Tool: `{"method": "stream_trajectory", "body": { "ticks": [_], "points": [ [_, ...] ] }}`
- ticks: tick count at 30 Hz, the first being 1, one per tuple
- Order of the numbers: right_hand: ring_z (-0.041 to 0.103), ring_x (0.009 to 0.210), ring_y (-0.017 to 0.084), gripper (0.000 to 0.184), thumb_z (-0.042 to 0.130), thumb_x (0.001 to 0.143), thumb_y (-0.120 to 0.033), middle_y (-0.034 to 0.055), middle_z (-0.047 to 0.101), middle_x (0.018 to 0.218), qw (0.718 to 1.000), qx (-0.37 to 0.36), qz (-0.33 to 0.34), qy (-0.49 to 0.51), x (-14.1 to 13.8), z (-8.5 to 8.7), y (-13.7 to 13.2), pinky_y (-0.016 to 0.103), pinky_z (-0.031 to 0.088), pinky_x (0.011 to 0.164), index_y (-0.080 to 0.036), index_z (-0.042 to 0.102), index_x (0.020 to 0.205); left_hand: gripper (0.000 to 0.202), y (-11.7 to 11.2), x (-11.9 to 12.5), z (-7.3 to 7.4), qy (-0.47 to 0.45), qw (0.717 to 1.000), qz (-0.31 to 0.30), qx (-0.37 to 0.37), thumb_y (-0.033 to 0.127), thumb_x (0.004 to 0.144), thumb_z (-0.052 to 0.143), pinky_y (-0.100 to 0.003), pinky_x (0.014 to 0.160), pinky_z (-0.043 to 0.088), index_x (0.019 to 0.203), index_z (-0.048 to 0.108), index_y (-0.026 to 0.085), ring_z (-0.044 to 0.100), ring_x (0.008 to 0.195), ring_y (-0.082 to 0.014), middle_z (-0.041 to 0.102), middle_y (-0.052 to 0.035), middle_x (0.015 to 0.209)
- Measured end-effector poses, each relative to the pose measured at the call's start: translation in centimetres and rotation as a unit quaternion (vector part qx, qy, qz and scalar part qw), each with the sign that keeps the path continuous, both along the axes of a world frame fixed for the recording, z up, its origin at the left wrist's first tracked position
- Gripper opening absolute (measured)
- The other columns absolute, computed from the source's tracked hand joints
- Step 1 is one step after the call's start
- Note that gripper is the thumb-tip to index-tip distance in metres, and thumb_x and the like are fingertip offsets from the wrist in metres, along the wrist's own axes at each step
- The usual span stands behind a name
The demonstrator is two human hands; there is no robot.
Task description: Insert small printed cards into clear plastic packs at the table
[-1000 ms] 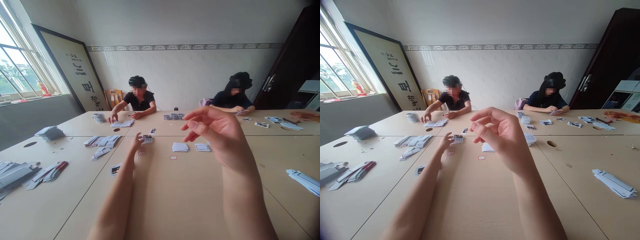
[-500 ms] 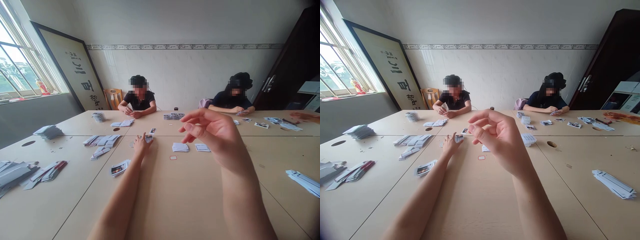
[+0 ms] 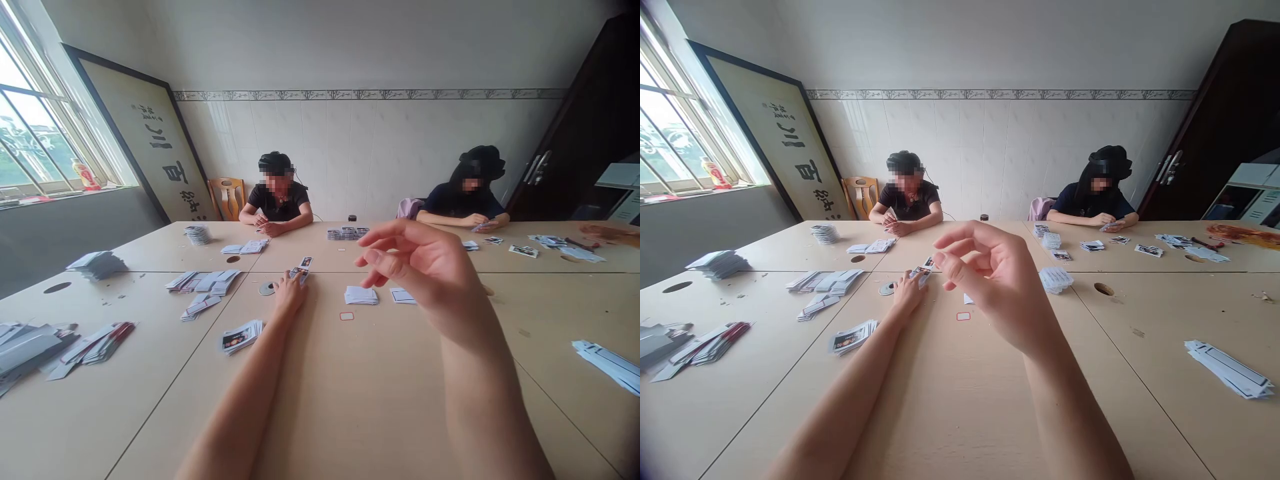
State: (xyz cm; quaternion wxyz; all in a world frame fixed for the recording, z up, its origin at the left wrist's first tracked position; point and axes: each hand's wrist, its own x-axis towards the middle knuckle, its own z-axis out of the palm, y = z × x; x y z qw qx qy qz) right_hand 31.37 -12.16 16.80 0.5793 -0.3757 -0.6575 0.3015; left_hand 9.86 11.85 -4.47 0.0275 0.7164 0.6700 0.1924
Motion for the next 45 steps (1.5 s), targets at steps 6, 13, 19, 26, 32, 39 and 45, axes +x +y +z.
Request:
{"method": "stream_trajectory", "body": {
  "ticks": [6, 13, 19, 26, 32, 39, 45],
  "points": [
    [0.071, 0.068, 0.016, 0.017, 0.074, 0.087, -0.036, 0.0013, 0.072, 0.085, 1.000, 0.007, -0.001, 0.002, 0.0, -0.1, 0.1, 0.028, 0.053, 0.060, -0.022, 0.072, 0.096, 0.051, 0.1, -0.1, 0.1, -0.031, 0.997, -0.064, -0.008, 0.042, 0.093, 0.065, -0.055, 0.112, 0.041, 0.137, 0.054, 0.020, 0.051, 0.131, -0.0299, 0.045, -0.0122, 0.151],
    [0.070, 0.067, 0.017, 0.016, 0.072, 0.088, -0.035, 0.0016, 0.072, 0.085, 1.000, 0.004, -0.009, 0.001, 0.1, 0.0, 0.0, 0.029, 0.054, 0.060, -0.021, 0.071, 0.096, 0.074, 0.6, -0.5, -0.2, -0.065, 0.998, -0.015, -0.014, 0.044, 0.085, 0.069, -0.045, 0.117, 0.033, 0.149, 0.041, 0.020, 0.043, 0.142, -0.0345, 0.046, -0.0177, 0.152],
    [0.070, 0.068, 0.016, 0.015, 0.073, 0.088, -0.035, 0.0017, 0.072, 0.086, 1.000, 0.005, -0.011, 0.001, 0.1, 0.0, 0.0, 0.029, 0.055, 0.062, -0.021, 0.072, 0.095, 0.077, 0.8, -0.6, -0.5, -0.078, 0.997, 0.015, -0.004, 0.050, 0.082, 0.068, -0.037, 0.112, 0.039, 0.148, 0.042, 0.022, 0.045, 0.139, -0.0316, 0.049, -0.0147, 0.146],
    [0.070, 0.069, 0.017, 0.018, 0.073, 0.088, -0.037, 0.0023, 0.071, 0.086, 1.000, 0.006, -0.010, -0.003, -0.2, -0.1, 0.0, 0.028, 0.056, 0.060, -0.021, 0.072, 0.096, 0.078, 1.1, -0.7, -1.0, -0.074, 0.996, 0.044, -0.005, 0.063, 0.077, 0.065, -0.041, 0.110, 0.039, 0.141, 0.050, 0.019, 0.046, 0.137, -0.0362, 0.050, -0.0186, 0.140],
    [0.070, 0.068, 0.016, 0.017, 0.072, 0.088, -0.036, 0.0027, 0.072, 0.089, 1.000, 0.003, -0.011, -0.005, -0.3, -0.3, 0.2, 0.029, 0.057, 0.060, -0.022, 0.072, 0.097, 0.079, 0.8, -0.6, -0.5, -0.069, 0.997, 0.033, -0.005, 0.059, 0.077, 0.067, -0.041, 0.111, 0.038, 0.143, 0.049, 0.019, 0.047, 0.136, -0.0360, 0.056, -0.0184, 0.140],
    [0.070, 0.070, 0.017, 0.019, 0.073, 0.088, -0.038, 0.0027, 0.071, 0.089, 1.000, -0.001, -0.008, -0.005, -0.3, -0.3, 0.3, 0.030, 0.059, 0.064, -0.021, 0.072, 0.097, 0.066, 0.3, -0.4, 0.0, -0.070, 0.997, 0.023, -0.006, 0.053, 0.081, 0.065, -0.043, 0.110, 0.039, 0.139, 0.054, 0.023, 0.051, 0.133, -0.0352, 0.059, -0.0159, 0.141],
    [0.069, 0.067, 0.016, 0.021, 0.075, 0.086, -0.040, 0.0020, 0.071, 0.087, 1.000, 0.006, -0.027, 0.002, -0.6, -0.5, 0.4, 0.031, 0.061, 0.063, -0.022, 0.072, 0.095, 0.063, 0.3, -0.5, 0.2, -0.070, 0.997, 0.011, 0.000, 0.051, 0.083, 0.067, -0.044, 0.108, 0.040, 0.138, 0.053, 0.026, 0.055, 0.130, -0.0347, 0.059, -0.0139, 0.141]
  ]
}}
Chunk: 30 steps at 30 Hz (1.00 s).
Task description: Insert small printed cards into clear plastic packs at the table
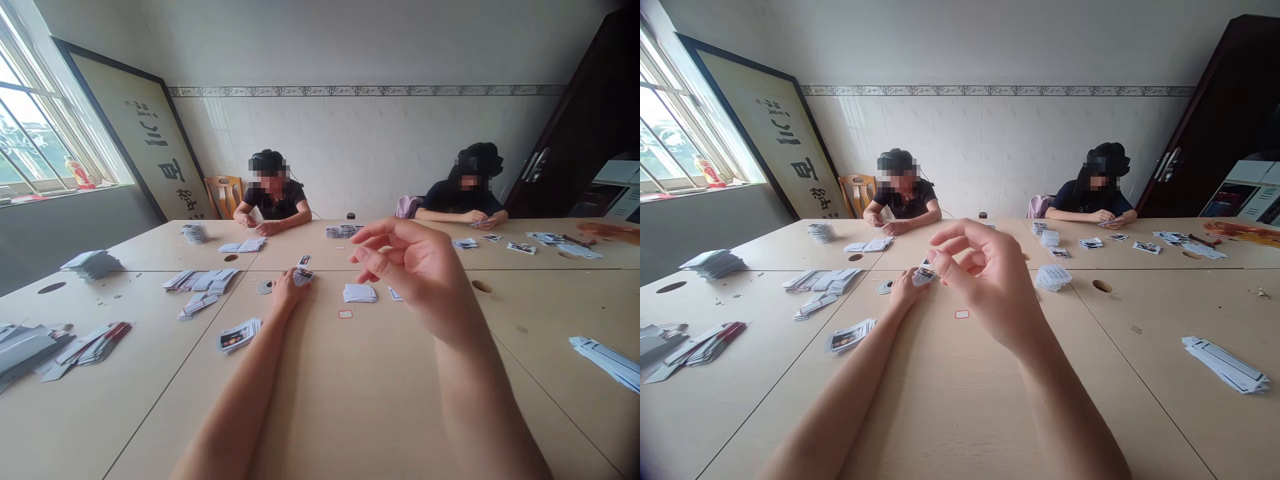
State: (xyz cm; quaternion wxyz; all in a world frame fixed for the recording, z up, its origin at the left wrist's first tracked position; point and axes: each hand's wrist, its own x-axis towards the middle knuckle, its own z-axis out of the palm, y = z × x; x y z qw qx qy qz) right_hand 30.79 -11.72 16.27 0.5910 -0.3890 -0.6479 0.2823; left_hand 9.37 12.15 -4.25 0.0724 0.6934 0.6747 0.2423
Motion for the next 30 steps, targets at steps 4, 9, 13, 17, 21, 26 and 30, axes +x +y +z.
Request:
{"method": "stream_trajectory", "body": {
  "ticks": [4, 9, 13, 17, 21, 26, 30],
  "points": [
    [0.070, 0.070, 0.016, 0.019, 0.075, 0.087, -0.037, 0.0020, 0.071, 0.088, 1.000, -0.004, 0.008, -0.007, 0.01, 0.04, -0.14, 0.031, 0.062, 0.066, -0.021, 0.072, 0.097, 0.060, 0.05, 0.06, -0.13, 0.005, 1.000, -0.013, 0.010, 0.054, 0.085, 0.065, -0.044, 0.107, 0.040, 0.138, 0.051, 0.028, 0.057, 0.127, -0.0327, 0.060, -0.0115, 0.140],
    [0.070, 0.070, 0.016, 0.017, 0.073, 0.088, -0.035, 0.0011, 0.070, 0.087, 1.000, 0.001, 0.005, -0.010, -0.05, 0.05, -0.16, 0.031, 0.062, 0.067, -0.021, 0.072, 0.097, 0.061, 0.18, 0.32, -0.34, 0.014, 1.000, -0.007, 0.007, 0.053, 0.085, 0.066, -0.048, 0.110, 0.038, 0.137, 0.051, 0.026, 0.058, 0.126, -0.0342, 0.059, -0.0140, 0.141],
    [0.069, 0.065, 0.015, 0.017, 0.072, 0.088, -0.035, 0.0007, 0.070, 0.084, 1.000, 0.023, -0.007, -0.006, -0.15, -0.25, 0.21, 0.030, 0.062, 0.064, -0.020, 0.072, 0.096, 0.061, 0.15, 0.43, -0.21, 0.014, 1.000, -0.007, 0.003, 0.051, 0.085, 0.068, -0.050, 0.110, 0.039, 0.137, 0.053, 0.022, 0.057, 0.127, -0.0322, 0.060, -0.0146, 0.138],
    [0.070, 0.066, 0.015, 0.016, 0.072, 0.089, -0.035, -0.0001, 0.070, 0.084, 1.000, 0.023, -0.002, -0.014, -0.13, -0.44, 0.45, 0.030, 0.062, 0.066, -0.021, 0.072, 0.097, 0.048, 0.04, 0.41, -0.06, 0.003, 1.000, -0.016, -0.003, 0.049, 0.092, 0.065, -0.049, 0.105, 0.048, 0.128, 0.061, 0.018, 0.060, 0.121, -0.0266, 0.061, -0.0118, 0.135],
    [0.070, 0.065, 0.014, 0.016, 0.072, 0.088, -0.036, -0.0004, 0.070, 0.083, 0.999, 0.036, -0.003, -0.015, -0.03, -0.60, 0.64, 0.029, 0.062, 0.063, -0.021, 0.072, 0.096, 0.040, 0.15, 0.42, -0.15, -0.011, 1.000, -0.018, -0.003, 0.043, 0.093, 0.065, -0.048, 0.102, 0.051, 0.124, 0.063, 0.018, 0.060, 0.119, -0.0258, 0.061, -0.0106, 0.132],
    [0.069, 0.063, 0.014, 0.016, 0.073, 0.088, -0.035, -0.0004, 0.070, 0.082, 0.999, 0.048, -0.004, -0.015, -0.01, -0.71, 0.72, 0.028, 0.062, 0.062, -0.021, 0.073, 0.096, 0.039, 0.35, 0.57, -0.25, -0.041, 0.999, -0.011, 0.001, 0.040, 0.094, 0.065, -0.050, 0.103, 0.051, 0.125, 0.062, 0.017, 0.060, 0.120, -0.0262, 0.060, -0.0108, 0.133],
    [0.069, 0.062, 0.013, 0.016, 0.072, 0.088, -0.035, -0.0005, 0.069, 0.081, 0.999, 0.048, -0.013, -0.017, -0.12, -0.71, 0.67, 0.028, 0.062, 0.061, -0.021, 0.073, 0.096, 0.037, 0.00, 0.65, -0.30, -0.090, 0.996, -0.013, 0.005, 0.038, 0.093, 0.066, -0.051, 0.106, 0.048, 0.123, 0.063, 0.017, 0.058, 0.122, -0.0265, 0.060, -0.0108, 0.134]
  ]
}}
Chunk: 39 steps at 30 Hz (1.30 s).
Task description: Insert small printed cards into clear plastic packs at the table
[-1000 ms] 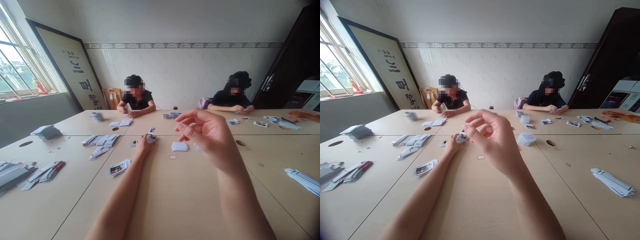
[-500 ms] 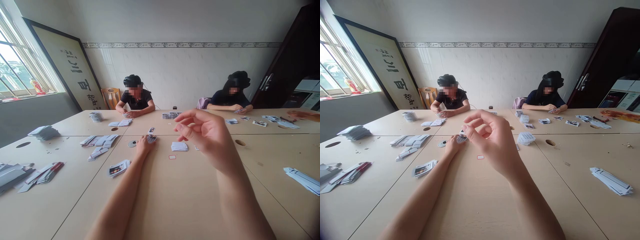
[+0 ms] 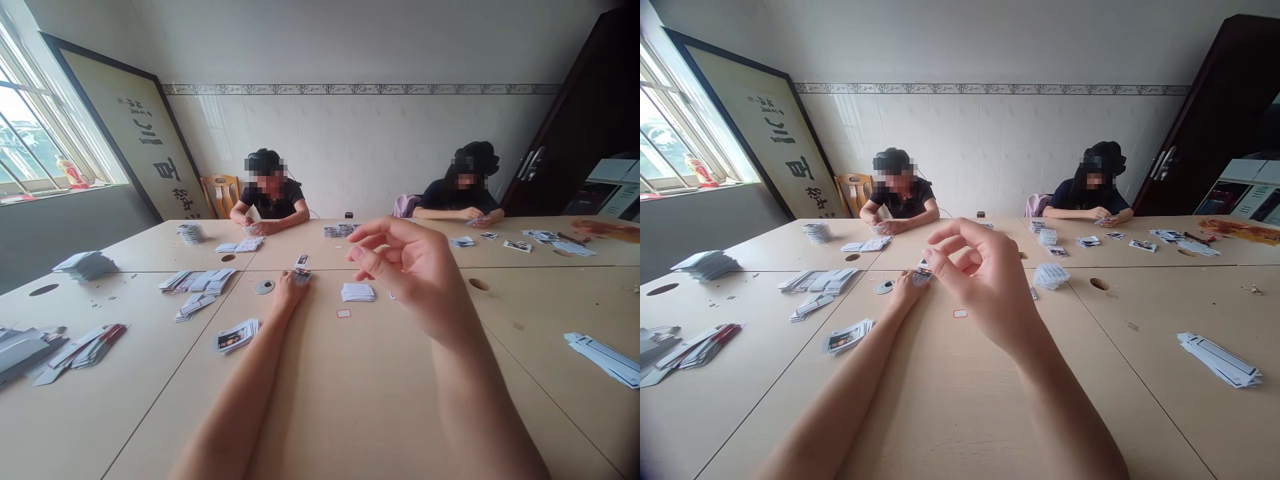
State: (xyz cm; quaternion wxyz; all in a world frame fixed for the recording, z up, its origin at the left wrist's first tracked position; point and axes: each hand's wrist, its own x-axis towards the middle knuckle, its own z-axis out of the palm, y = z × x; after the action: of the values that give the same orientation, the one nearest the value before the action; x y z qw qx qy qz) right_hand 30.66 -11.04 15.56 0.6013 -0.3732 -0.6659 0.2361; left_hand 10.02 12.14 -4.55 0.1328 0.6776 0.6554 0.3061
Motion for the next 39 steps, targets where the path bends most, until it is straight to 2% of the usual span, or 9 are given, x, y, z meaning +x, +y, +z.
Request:
{"method": "stream_trajectory", "body": {
  "ticks": [6, 10, 13, 14, 16, 18, 21, 28, 39],
  "points": [
    [0.071, 0.074, 0.017, 0.017, 0.074, 0.087, -0.036, 0.0006, 0.070, 0.082, 1.000, 0.001, -0.017, 0.001, 0.0, 0.2, -0.3, 0.030, 0.063, 0.066, -0.021, 0.074, 0.097, 0.044, -1.3, 0.6, 3.0, -0.165, 0.984, 0.003, 0.064, 0.036, 0.075, 0.080, -0.056, 0.120, 0.027, 0.111, 0.067, 0.016, 0.042, 0.141, -0.0377, 0.053, -0.0177, 0.144],
    [0.071, 0.070, 0.015, 0.013, 0.074, 0.087, -0.032, -0.0003, 0.070, 0.080, 0.999, -0.004, -0.047, 0.011, 0.2, 0.6, -0.8, 0.027, 0.061, 0.064, -0.021, 0.073, 0.094, 0.034, -2.9, 0.8, 10.3, -0.329, 0.937, -0.062, 0.102, 0.051, 0.077, 0.070, -0.045, 0.101, 0.049, 0.090, 0.065, 0.019, 0.065, 0.110, -0.0297, 0.070, -0.0120, 0.105],
    [0.070, 0.067, 0.014, 0.012, 0.073, 0.087, -0.032, -0.0010, 0.069, 0.079, 0.998, 0.007, -0.057, 0.021, 0.1, 0.6, -1.1, 0.026, 0.059, 0.062, -0.022, 0.073, 0.093, 0.043, -6.4, 0.0, 17.2, -0.431, 0.882, -0.138, 0.129, 0.063, 0.085, 0.052, -0.031, 0.076, 0.055, 0.072, 0.054, 0.022, 0.063, 0.070, -0.0147, 0.059, -0.0020, 0.071],
    [0.070, 0.067, 0.014, 0.012, 0.073, 0.088, -0.033, -0.0009, 0.069, 0.079, 0.999, 0.009, -0.050, 0.016, -0.1, 0.4, -1.0, 0.026, 0.059, 0.062, -0.022, 0.072, 0.093, 0.046, -8.1, -0.3, 19.2, -0.472, 0.852, -0.172, 0.146, 0.063, 0.087, 0.049, -0.025, 0.067, 0.052, 0.066, 0.047, 0.022, 0.053, 0.057, -0.0098, 0.049, 0.0022, 0.062],
    [0.070, 0.068, 0.014, 0.014, 0.072, 0.088, -0.035, -0.0004, 0.070, 0.081, 0.999, 0.007, -0.031, -0.005, -0.5, 0.1, -0.8, 0.026, 0.059, 0.062, -0.022, 0.072, 0.095, 0.049, -11.7, -0.7, 22.2, -0.618, 0.697, -0.323, 0.166, 0.052, 0.088, 0.060, -0.018, 0.050, 0.042, 0.059, 0.034, 0.021, 0.031, 0.043, -0.0054, 0.028, 0.0075, 0.053],
    [0.070, 0.067, 0.014, 0.017, 0.070, 0.089, -0.037, 0.0004, 0.071, 0.083, 0.999, -0.004, -0.014, -0.038, -1.2, -0.4, -0.5, 0.025, 0.058, 0.059, -0.022, 0.072, 0.097, 0.057, -15.0, -0.7, 23.7, -0.679, 0.591, -0.366, 0.235, 0.046, 0.094, 0.059, -0.016, 0.039, 0.030, 0.058, 0.024, 0.020, 0.015, 0.040, -0.0049, 0.019, 0.0085, 0.050],
    [0.068, 0.065, 0.013, 0.023, 0.069, 0.090, -0.040, 0.0013, 0.072, 0.088, 0.997, -0.028, 0.019, -0.071, -2.2, -0.8, -0.4, 0.023, 0.055, 0.053, -0.023, 0.071, 0.104, 0.060, -18.0, 0.0, 23.6, -0.712, 0.521, -0.329, 0.337, 0.039, 0.096, 0.062, -0.015, 0.035, 0.022, 0.062, 0.017, 0.019, 0.006, 0.043, -0.0068, 0.014, 0.0081, 0.052],
    [0.067, 0.065, 0.012, 0.028, 0.073, 0.087, -0.042, 0.0012, 0.071, 0.089, 0.993, -0.020, 0.114, -0.024, -3.9, -1.2, -0.8, 0.020, 0.052, 0.052, -0.022, 0.069, 0.107, 0.063, -17.2, 1.7, 22.1, -0.681, 0.554, -0.410, 0.248, 0.045, 0.090, 0.065, -0.019, 0.034, 0.015, 0.060, 0.016, 0.019, 0.000, 0.042, -0.0065, 0.007, 0.0093, 0.050],
    [0.051, 0.058, 0.013, 0.030, 0.053, 0.101, -0.029, -0.0011, 0.055, 0.062, 0.978, 0.113, -0.080, -0.156, -3.2, -1.4, 0.5, 0.027, 0.038, 0.056, -0.019, 0.057, 0.073, 0.056, -17.2, 4.5, 21.5, -0.676, 0.557, -0.474, 0.093, 0.040, 0.090, 0.058, -0.016, 0.037, 0.026, 0.058, 0.017, 0.020, 0.006, 0.041, -0.0050, 0.010, 0.0083, 0.052]
  ]
}}
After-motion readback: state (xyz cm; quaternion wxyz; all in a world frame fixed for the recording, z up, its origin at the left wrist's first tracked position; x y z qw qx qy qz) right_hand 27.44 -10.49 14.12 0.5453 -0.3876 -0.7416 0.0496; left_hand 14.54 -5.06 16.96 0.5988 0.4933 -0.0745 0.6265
